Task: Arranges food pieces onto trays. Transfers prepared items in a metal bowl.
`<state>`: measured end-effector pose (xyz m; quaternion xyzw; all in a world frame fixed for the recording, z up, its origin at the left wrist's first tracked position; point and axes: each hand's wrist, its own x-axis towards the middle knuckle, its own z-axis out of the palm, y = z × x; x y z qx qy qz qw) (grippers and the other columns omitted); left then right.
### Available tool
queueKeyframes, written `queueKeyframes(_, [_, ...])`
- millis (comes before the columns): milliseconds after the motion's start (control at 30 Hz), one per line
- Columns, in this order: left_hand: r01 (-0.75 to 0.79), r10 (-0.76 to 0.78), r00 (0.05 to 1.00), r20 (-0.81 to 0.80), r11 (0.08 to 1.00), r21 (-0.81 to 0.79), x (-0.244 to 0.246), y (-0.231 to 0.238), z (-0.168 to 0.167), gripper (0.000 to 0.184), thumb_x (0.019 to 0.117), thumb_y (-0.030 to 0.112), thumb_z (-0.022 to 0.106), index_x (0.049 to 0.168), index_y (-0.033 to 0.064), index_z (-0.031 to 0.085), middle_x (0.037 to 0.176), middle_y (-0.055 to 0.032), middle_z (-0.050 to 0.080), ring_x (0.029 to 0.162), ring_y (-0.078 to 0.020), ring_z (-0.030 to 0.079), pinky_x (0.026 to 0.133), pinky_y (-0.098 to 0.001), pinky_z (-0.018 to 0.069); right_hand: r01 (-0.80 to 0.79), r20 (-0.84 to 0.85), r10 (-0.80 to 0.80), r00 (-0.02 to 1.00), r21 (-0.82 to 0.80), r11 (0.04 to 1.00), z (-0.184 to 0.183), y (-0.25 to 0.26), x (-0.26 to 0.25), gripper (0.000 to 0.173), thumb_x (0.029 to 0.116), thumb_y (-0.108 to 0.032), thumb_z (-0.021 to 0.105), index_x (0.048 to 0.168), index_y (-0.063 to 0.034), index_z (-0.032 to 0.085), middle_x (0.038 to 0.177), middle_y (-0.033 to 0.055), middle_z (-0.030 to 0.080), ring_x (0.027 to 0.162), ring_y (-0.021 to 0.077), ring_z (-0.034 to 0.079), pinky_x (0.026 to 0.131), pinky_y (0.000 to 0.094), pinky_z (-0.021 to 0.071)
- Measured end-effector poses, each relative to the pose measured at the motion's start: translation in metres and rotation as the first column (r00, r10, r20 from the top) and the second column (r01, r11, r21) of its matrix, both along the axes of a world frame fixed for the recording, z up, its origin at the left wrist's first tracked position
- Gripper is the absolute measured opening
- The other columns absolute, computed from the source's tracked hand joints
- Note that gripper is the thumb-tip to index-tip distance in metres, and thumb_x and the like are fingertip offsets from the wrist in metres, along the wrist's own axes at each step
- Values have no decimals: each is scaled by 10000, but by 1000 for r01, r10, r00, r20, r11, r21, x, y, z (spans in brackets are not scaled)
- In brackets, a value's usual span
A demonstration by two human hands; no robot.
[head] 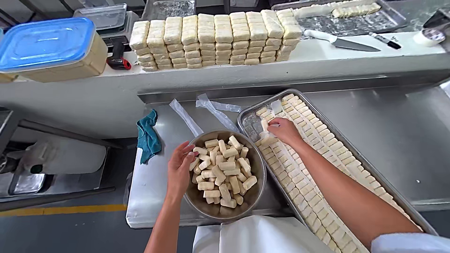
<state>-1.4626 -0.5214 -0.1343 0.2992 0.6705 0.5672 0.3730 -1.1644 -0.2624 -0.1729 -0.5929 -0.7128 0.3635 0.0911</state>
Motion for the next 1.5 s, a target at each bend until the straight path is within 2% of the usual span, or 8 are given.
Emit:
queueKeyframes(267, [76, -76, 997, 11, 997, -3, 11, -26, -16, 365, 1032, 73, 458, 1380, 3, 542, 1233, -121, 691, 1063, -214, 702, 943, -392, 578, 102, -215, -87, 973, 62, 993, 23, -40, -6, 149, 1011, -129, 588, 1068, -23, 675, 941, 127, 688, 751, 227, 680, 699, 446, 586])
queueKeyframes(667, [120, -127, 977, -170, 991, -52, 16, -10, 1, 356, 1022, 146, 529, 1344, 2, 579, 1242, -115, 686, 1101, -188, 684, 952, -382, 569, -460, 150, 444, 883, 94, 883, -36, 20, -56, 422, 974, -83, 639, 1392, -43, 606, 1413, 216, 584, 1327, 402, 543, 1105, 598, 424])
queueKeyframes(833, [181, -183, 963, -198, 983, -29, 30, 2, 3, 349, 1011, 183, 551, 1318, 32, 621, 1235, -76, 697, 1099, -172, 689, 952, -368, 584, -527, 368, 497, 786, -21, 849, -74, 27, -59, 549, 855, -97, 755, 1380, -42, 603, 1340, 262, 592, 1256, 469, 557, 985, 683, 457])
queueKeyframes(967, [117, -119, 974, -192, 993, -18, 21, -14, 3, 333, 1012, 162, 541, 1297, 12, 624, 1223, -85, 702, 1096, -168, 691, 951, -352, 581, -168, -262, 119, 958, -173, 970, -57, 29, -34, 315, 1010, -126, 562, 1274, 35, 622, 1076, 206, 674, 958, 300, 661, 869, 495, 544])
queueKeyframes(1100, [38, -40, 989, -144, 999, -16, 6, -33, -3, 317, 1016, 116, 530, 1296, -9, 608, 1206, -101, 701, 1079, -169, 692, 952, -349, 573, -101, -782, -348, 517, -459, 883, 13, 8, -15, 396, 1044, -246, 273, 1294, -159, 568, 801, -61, 640, 590, 27, 560, 535, 181, 483])
queueKeyframes(1267, [28, -30, 989, -146, 999, -16, 5, -34, -2, 301, 1031, 93, 517, 1299, -15, 598, 1189, -103, 696, 1041, -149, 692, 938, -339, 569, -359, -713, 195, 674, -85, 929, 86, -90, -59, 440, 965, -130, 516, 1401, -76, 509, 970, 30, 702, 676, 86, 634, 568, 259, 546])
queueKeyframes(1367, [43, -54, 981, -186, 997, -63, 9, -28, -6, 294, 1038, 112, 528, 1295, -9, 605, 1226, -116, 683, 1082, -173, 680, 954, -373, 561, -584, -322, 543, 776, -41, 811, 74, -140, -99, 576, 991, -220, 673, 1516, -105, 467, 1227, 165, 669, 1010, 296, 692, 881, 518, 577])
queueKeyframes(1500, [165, -262, 883, -388, 949, -267, 13, -32, -29, 347, 1020, 176, 587, 1330, 24, 628, 1291, -142, 659, 1158, -245, 658, 989, -477, 545, -610, -60, 614, 787, 73, 789, 37, -133, -94, 373, 1025, -241, 615, 1375, -112, 631, 1284, 128, 667, 1157, 291, 658, 999, 530, 525])
